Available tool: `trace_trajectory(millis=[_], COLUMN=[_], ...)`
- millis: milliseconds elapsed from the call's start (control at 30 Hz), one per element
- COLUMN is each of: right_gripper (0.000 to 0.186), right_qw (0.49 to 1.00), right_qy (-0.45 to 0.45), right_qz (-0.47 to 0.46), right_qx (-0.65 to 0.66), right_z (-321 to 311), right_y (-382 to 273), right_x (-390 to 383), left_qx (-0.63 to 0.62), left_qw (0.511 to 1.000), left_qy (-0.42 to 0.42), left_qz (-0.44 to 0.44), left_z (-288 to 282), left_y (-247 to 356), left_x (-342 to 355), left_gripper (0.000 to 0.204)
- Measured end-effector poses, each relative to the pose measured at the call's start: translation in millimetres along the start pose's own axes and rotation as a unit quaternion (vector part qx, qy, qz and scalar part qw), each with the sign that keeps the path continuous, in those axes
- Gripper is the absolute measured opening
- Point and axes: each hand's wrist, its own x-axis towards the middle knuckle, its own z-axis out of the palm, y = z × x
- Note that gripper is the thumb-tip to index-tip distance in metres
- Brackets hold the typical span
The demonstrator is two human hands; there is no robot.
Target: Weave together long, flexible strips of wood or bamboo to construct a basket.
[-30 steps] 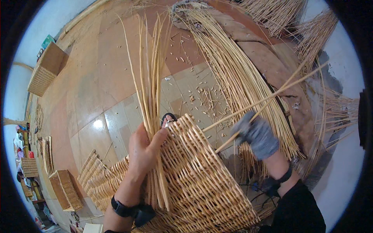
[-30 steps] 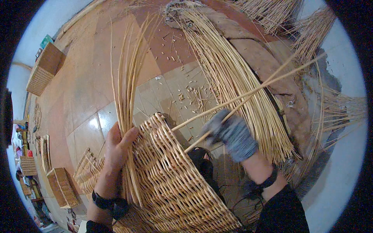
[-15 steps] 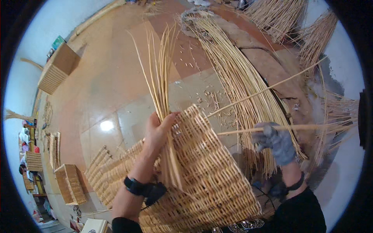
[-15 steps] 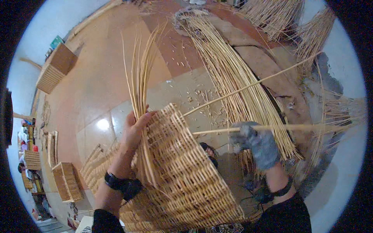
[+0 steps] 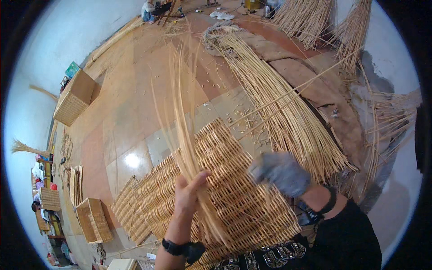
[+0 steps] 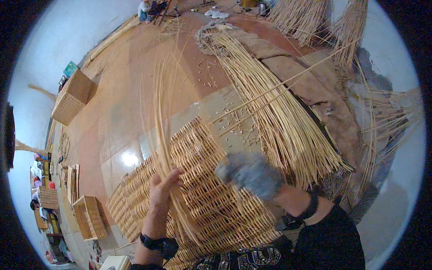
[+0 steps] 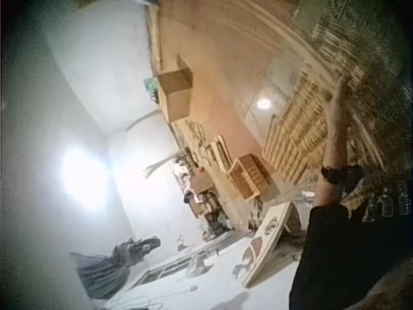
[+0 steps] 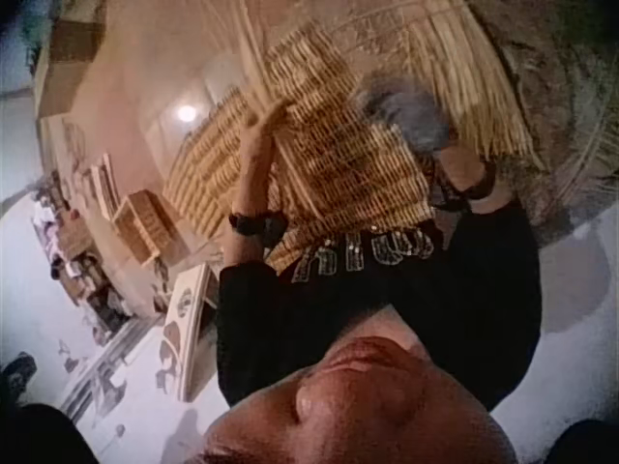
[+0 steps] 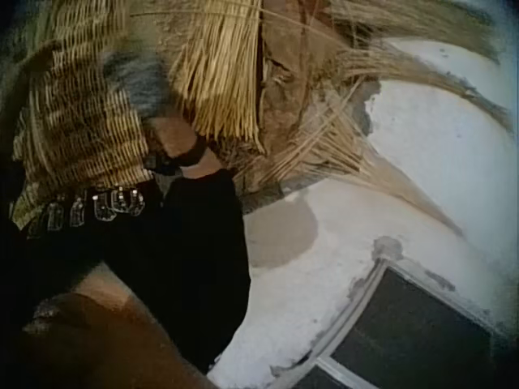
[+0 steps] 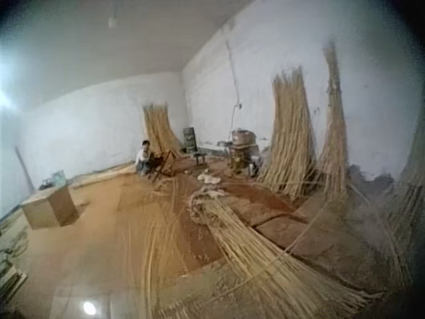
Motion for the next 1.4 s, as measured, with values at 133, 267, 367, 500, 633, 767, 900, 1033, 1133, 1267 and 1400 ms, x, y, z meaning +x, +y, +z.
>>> trace_trajectory(millis=[133,267,367,500,633,767,900,1033,1133,1267,1400], right_gripper=[0.02,0.017,0.012,0.012,0.013,0.012,0.013,0.011,0.009,0.013,0.017], right_qw=[0.934,0.987,0.972,0.928,0.922,0.93,0.966,0.97,0.962,0.932,0.951], right_qy=[0.228,0.115,0.232,0.324,0.323,0.283,0.185,0.165,0.154,0.238,0.244], right_qz=[-0.189,0.104,0.032,0.03,0.081,0.122,0.143,0.046,0.102,0.079,0.176], right_qx=[0.201,-0.043,-0.03,0.181,0.197,0.201,0.107,0.171,0.203,0.262,0.075], right_z=[-32.6,-29.6,-55.9,-79.7,-78.4,-85.0,-64.3,-26.1,-40.8,-78.8,-55.3], right_y=[-11.0,44.4,81.0,108.0,124.1,133.8,139.8,141.4,129.3,89.0,33.2], right_x=[-24.5,-22.1,-4.6,15.2,23.8,34.6,42.8,47.9,43.4,8.0,-26.3], left_qx=[-0.061,-0.074,-0.024,0.02,0.026,0.06,0.086,0.117,0.086,0.095,0.07], left_qw=[0.998,0.996,0.995,0.99,0.992,0.989,0.985,0.979,0.986,0.983,0.988], left_qy=[0.012,0.045,0.053,0.078,0.066,0.079,0.115,0.115,0.099,0.114,0.096], left_qz=[0.018,0.029,0.081,0.115,0.101,0.112,0.091,0.119,0.106,0.107,0.102], left_z=[-13.3,-9.0,-3.7,-2.1,-2.3,2.0,5.5,3.1,3.6,4.3,1.4], left_y=[-22.0,-42.7,-53.4,-56.0,-50.8,-49.3,-52.2,-52.7,-54.2,-57.1,-48.5], left_x=[-2.8,-7.6,-13.9,-16.1,-15.9,-14.9,-13.6,-14.8,-15.8,-11.0,-7.5], left_gripper=[0.022,0.017,0.018,0.018,0.022,0.019,0.022,0.022,0.021,0.021,0.022])
